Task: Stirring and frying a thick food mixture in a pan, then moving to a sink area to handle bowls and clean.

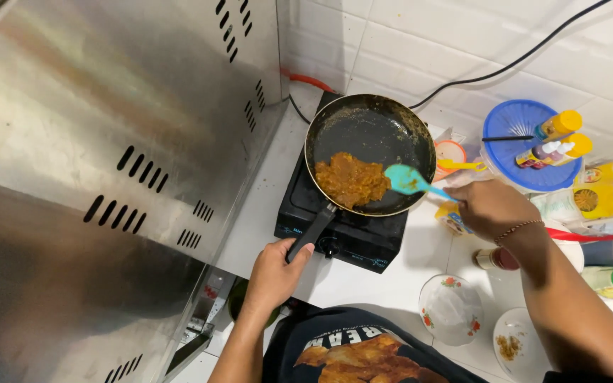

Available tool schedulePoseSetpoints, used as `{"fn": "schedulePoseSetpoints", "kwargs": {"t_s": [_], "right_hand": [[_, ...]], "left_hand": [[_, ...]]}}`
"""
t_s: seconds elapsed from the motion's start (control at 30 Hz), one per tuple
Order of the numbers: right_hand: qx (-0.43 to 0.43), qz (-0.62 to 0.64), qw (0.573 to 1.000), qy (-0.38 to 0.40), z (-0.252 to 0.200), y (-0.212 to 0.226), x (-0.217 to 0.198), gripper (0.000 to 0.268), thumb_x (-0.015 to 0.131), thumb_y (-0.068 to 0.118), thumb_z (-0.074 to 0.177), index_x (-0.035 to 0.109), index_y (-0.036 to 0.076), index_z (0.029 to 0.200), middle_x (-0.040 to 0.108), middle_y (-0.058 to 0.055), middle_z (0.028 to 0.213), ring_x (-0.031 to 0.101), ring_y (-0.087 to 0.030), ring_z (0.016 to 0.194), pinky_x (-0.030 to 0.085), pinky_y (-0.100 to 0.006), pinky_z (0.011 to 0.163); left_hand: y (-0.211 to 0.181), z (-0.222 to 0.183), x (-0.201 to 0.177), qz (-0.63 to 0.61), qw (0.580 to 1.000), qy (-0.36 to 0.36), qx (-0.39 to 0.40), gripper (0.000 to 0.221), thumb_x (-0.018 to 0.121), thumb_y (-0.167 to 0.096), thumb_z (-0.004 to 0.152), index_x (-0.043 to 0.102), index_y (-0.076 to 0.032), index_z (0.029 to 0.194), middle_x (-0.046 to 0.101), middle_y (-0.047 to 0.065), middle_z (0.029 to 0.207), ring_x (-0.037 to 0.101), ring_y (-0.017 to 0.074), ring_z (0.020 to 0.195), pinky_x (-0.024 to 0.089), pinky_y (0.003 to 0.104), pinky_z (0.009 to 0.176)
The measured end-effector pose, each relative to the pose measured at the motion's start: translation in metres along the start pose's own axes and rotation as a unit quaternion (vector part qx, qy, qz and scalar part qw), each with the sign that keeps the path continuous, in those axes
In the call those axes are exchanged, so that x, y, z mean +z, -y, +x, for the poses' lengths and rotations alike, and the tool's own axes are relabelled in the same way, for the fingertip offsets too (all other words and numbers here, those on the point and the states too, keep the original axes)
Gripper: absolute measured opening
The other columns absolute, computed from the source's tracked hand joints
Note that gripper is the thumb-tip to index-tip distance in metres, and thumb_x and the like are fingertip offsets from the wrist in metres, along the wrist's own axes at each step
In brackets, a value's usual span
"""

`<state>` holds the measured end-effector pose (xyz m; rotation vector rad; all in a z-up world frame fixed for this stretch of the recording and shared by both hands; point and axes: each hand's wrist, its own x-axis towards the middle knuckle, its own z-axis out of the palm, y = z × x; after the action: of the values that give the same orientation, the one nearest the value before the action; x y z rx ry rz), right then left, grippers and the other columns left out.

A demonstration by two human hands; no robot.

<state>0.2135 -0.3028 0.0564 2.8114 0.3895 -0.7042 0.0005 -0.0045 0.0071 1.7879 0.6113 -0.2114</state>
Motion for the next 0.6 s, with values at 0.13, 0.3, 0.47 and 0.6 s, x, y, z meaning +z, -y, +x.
{"fn": "schedulePoseSetpoints", "kwargs": {"t_s": [0.13,0.3,0.47,0.6], "right_hand": [[-0.043,0.033,0.997,0.05,0.011,0.038,0.004,0.043,0.051,0.025,0.099,0.071,0.042,0.133,0.082,-0.007,0.114,0.076,-0.032,0.109,0.058,-0.043,0.101],[-0.163,0.213,0.962,0.053,0.057,0.053,0.028,0.042,0.072,0.019,0.084,0.076,0.022,0.126,0.072,-0.006,0.069,0.07,-0.025,0.068,0.055,-0.039,0.073],[-0.115,0.511,0.839,0.146,0.042,0.058,0.013,0.037,0.056,0.004,0.096,0.059,-0.006,0.132,0.055,-0.009,0.059,0.044,-0.011,0.038,0.036,-0.023,0.038],[-0.09,0.479,0.871,0.069,0.055,0.044,0.003,0.039,0.052,0.01,0.101,0.054,0.001,0.139,0.069,-0.021,0.065,0.054,-0.02,0.038,0.039,-0.029,0.038]], "left_hand": [[0.003,0.005,0.0,0.007,1.0,0.004,0.005,0.025,0.069,-0.021,0.096,0.079,-0.001,0.086,0.056,0.007,0.048,0.046,0.0125,0.042,0.036,0.023,0.04],[0.009,0.009,0.002,0.007,1.0,0.011,-0.003,0.025,0.067,-0.019,0.097,0.078,-0.001,0.083,0.056,0.005,0.047,0.045,0.0106,0.04,0.035,0.02,0.039],[-0.009,-0.001,-0.003,0.002,1.0,0.004,0.007,0.024,0.069,-0.019,0.096,0.078,0.0,0.083,0.053,0.005,0.045,0.043,0.0109,0.039,0.034,0.022,0.039],[-0.009,-0.004,-0.002,0.009,1.0,0.007,0.007,0.025,0.068,-0.02,0.096,0.078,-0.001,0.083,0.054,0.005,0.043,0.042,0.0106,0.038,0.034,0.021,0.037]]}}
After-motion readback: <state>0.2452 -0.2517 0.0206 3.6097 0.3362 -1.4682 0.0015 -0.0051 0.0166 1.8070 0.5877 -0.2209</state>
